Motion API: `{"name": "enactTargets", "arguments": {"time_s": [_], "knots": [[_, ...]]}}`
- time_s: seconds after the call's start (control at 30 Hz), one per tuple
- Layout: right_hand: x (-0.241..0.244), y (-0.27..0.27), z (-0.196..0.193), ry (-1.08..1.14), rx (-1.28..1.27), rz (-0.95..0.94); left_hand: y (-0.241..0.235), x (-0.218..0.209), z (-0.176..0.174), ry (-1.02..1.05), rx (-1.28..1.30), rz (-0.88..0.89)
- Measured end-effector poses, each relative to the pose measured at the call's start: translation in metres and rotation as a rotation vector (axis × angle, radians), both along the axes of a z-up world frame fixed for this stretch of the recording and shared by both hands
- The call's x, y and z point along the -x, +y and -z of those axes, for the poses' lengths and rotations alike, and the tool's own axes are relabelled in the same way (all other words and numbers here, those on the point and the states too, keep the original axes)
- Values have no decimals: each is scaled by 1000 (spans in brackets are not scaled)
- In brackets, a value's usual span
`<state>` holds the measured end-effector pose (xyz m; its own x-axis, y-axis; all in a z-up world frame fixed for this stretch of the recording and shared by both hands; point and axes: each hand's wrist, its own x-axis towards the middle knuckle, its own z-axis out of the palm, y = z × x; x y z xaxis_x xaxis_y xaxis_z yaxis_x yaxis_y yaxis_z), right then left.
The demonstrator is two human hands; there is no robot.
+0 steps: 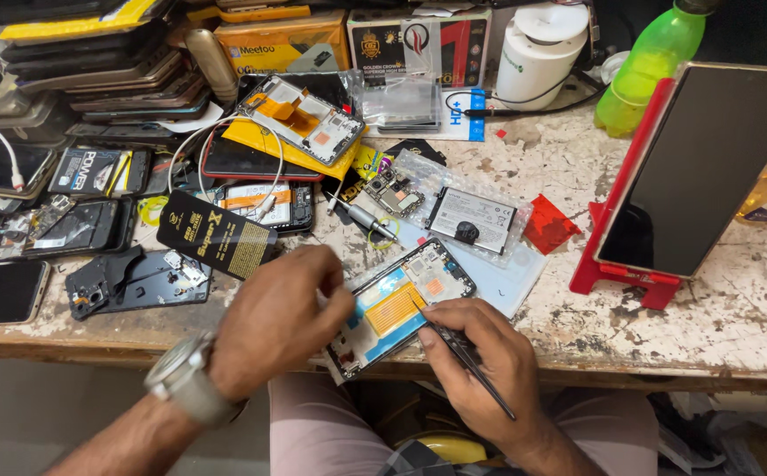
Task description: The person uses tweezers to peel and remove adhesive tape from the interior of a disassembled smartphone. The person repeatedly lifts and scrapes tape sections from the phone's internal frame and battery area.
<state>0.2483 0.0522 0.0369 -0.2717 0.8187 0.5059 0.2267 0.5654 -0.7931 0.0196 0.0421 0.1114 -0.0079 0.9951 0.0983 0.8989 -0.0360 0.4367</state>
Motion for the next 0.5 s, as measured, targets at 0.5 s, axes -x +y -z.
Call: {"name": "enactTargets", "arguments": {"time_s": [0.5], "knots": [[5,-2,8,-37,40,29,-65,-1,57,97,-244,-101]]}}
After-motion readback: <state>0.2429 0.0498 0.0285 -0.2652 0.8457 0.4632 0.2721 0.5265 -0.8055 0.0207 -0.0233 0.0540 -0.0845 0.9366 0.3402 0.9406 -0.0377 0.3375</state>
